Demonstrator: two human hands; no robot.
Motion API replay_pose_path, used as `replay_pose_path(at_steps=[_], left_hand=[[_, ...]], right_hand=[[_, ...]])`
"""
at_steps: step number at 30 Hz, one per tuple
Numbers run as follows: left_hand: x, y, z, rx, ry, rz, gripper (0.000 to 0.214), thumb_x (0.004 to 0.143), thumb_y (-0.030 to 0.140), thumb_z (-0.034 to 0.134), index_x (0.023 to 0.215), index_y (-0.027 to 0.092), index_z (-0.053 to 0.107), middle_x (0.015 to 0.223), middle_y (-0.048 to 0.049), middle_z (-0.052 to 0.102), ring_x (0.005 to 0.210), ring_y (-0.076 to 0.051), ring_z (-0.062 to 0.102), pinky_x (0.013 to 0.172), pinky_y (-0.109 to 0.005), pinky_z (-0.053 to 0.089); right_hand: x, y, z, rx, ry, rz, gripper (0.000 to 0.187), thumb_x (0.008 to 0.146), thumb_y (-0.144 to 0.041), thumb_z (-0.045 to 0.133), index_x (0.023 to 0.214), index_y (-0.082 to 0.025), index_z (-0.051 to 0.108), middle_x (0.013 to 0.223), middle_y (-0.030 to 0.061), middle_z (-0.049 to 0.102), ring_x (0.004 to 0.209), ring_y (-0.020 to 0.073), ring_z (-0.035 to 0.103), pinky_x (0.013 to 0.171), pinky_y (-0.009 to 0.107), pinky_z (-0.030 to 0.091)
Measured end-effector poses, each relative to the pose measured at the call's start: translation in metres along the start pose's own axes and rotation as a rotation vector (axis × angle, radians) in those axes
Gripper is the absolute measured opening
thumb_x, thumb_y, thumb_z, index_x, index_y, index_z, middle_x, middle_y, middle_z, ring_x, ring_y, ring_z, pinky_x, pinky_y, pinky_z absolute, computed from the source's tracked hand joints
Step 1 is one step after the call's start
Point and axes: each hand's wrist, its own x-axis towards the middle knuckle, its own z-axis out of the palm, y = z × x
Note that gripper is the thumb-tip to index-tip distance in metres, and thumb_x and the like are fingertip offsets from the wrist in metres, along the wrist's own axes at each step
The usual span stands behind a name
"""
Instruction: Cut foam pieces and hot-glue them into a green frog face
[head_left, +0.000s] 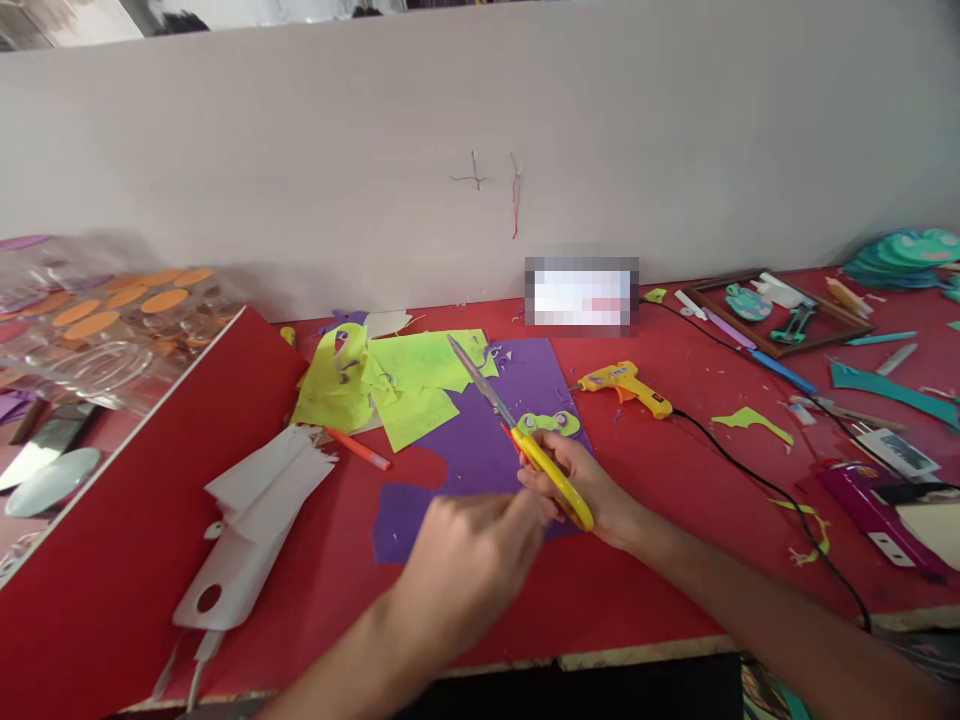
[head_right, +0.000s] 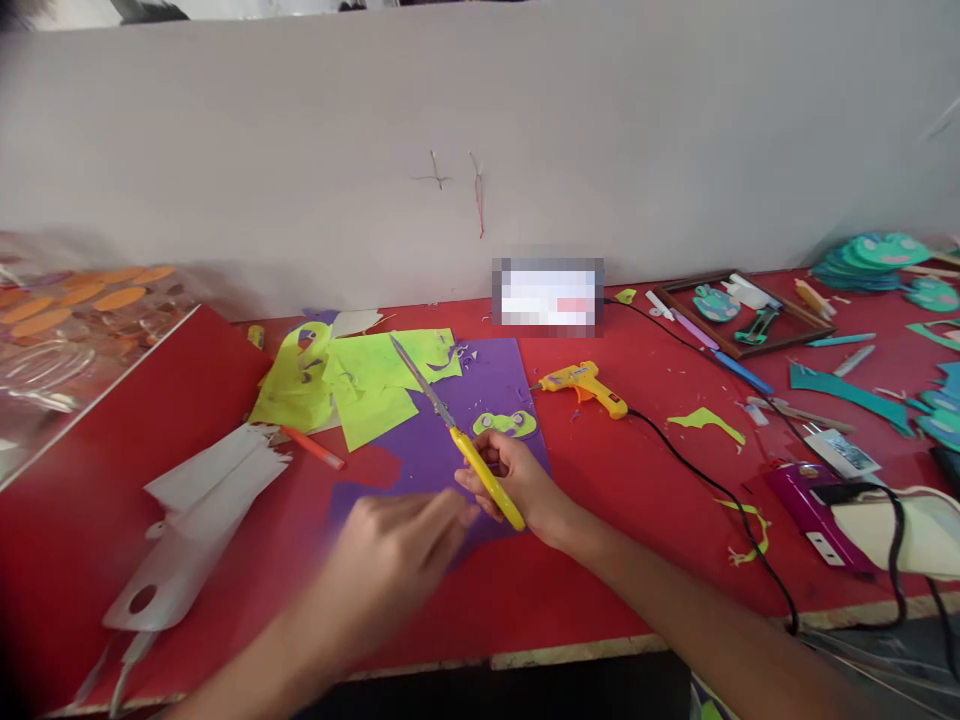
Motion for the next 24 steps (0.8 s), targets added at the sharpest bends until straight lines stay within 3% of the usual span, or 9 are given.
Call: replay_pose_path(at_steps=[2,4,5,7,9,11,16,19,24], left_hand=[[0.013,-0.032,-0.014,0.244,-0.226,-0.133,0.018,0.089,0.007,0.049,0.091,0.017,0.063,0.065,-0.0025,0.062,0.054,-0.016,0.059,0.054,-0.026,0.044],[0.03,-0.074,-0.024,0.431,-0.352,-0.216,0.036,0.082,0.0,0.047,0.108,0.016,0.066,0.086,-0.0093,0.07,0.079,-0.024,0.069,0.071,-0.034,0.053],[0.039,-0.096,-0.025,0.5,-0.371,-0.221,0.051,0.08,-0.004,0.045,0.122,0.017,0.063,0.107,-0.0135,0.07,0.099,-0.029,0.068,0.082,-0.039,0.054],[0.054,-0.139,-0.022,0.59,-0.384,-0.231,0.074,0.076,-0.009,0.042,0.144,0.021,0.05,0.147,-0.0167,0.051,0.136,-0.033,0.049,0.106,-0.051,0.044],[0.065,-0.174,-0.013,0.615,-0.408,-0.276,0.082,0.075,-0.009,0.043,0.152,0.021,0.04,0.159,-0.017,0.036,0.148,-0.035,0.033,0.116,-0.06,0.029],[0.071,-0.198,-0.003,0.598,-0.357,-0.293,0.073,0.084,-0.004,0.038,0.153,0.021,0.039,0.153,-0.0171,0.046,0.141,-0.033,0.044,0.116,-0.063,0.026],[0.081,-0.216,-0.006,0.517,-0.249,-0.454,0.047,0.088,0.005,0.039,0.126,0.016,0.064,0.116,-0.0152,0.071,0.106,-0.032,0.065,0.094,-0.047,0.048],[0.087,-0.212,-0.033,0.469,-0.163,-0.601,0.043,0.09,0.013,0.043,0.128,0.019,0.062,0.109,-0.0127,0.071,0.096,-0.03,0.065,0.079,-0.039,0.05],[0.097,-0.201,-0.086,0.523,-0.028,-0.737,0.039,0.099,0.022,0.038,0.134,0.019,0.055,0.111,-0.0096,0.065,0.097,-0.025,0.059,0.085,-0.038,0.047]], right_hand=[[0.002,-0.002,-0.002,0.017,-0.003,-0.029,0.042,0.078,-0.046,0.077,0.086,-0.023,0.044,0.057,-0.0129,0.043,0.034,0.0037,0.035,0.033,0.018,0.028],[0.003,-0.006,-0.003,0.033,-0.044,-0.09,0.038,0.083,-0.047,0.072,0.083,-0.023,0.043,0.054,-0.0129,0.04,0.033,0.0038,0.034,0.032,0.017,0.028],[0.003,-0.008,-0.004,0.044,-0.062,-0.12,0.037,0.085,-0.047,0.07,0.081,-0.023,0.042,0.053,-0.0126,0.04,0.032,0.0041,0.035,0.032,0.017,0.029],[0.003,-0.01,-0.005,0.063,-0.073,-0.158,0.036,0.087,-0.046,0.067,0.08,-0.022,0.041,0.054,-0.0119,0.039,0.033,0.0042,0.036,0.032,0.017,0.03],[0.004,-0.011,-0.008,0.071,-0.057,-0.169,0.034,0.087,-0.044,0.067,0.079,-0.022,0.042,0.055,-0.0115,0.039,0.034,0.0038,0.036,0.031,0.017,0.03],[0.005,-0.011,-0.01,0.068,-0.045,-0.176,0.033,0.088,-0.043,0.067,0.078,-0.022,0.043,0.055,-0.0115,0.038,0.034,0.0034,0.035,0.032,0.016,0.03],[0.007,-0.01,-0.016,0.066,-0.064,-0.195,0.034,0.09,-0.044,0.065,0.077,-0.021,0.043,0.055,-0.0112,0.036,0.035,0.0037,0.037,0.034,0.017,0.03],[0.008,-0.008,-0.019,0.06,-0.065,-0.182,0.035,0.09,-0.046,0.065,0.077,-0.022,0.043,0.056,-0.0105,0.038,0.035,0.0041,0.037,0.033,0.018,0.03],[0.007,-0.009,-0.02,0.021,-0.054,-0.154,0.034,0.092,-0.048,0.063,0.079,-0.021,0.047,0.054,-0.0102,0.038,0.036,0.0047,0.035,0.034,0.018,0.031]])
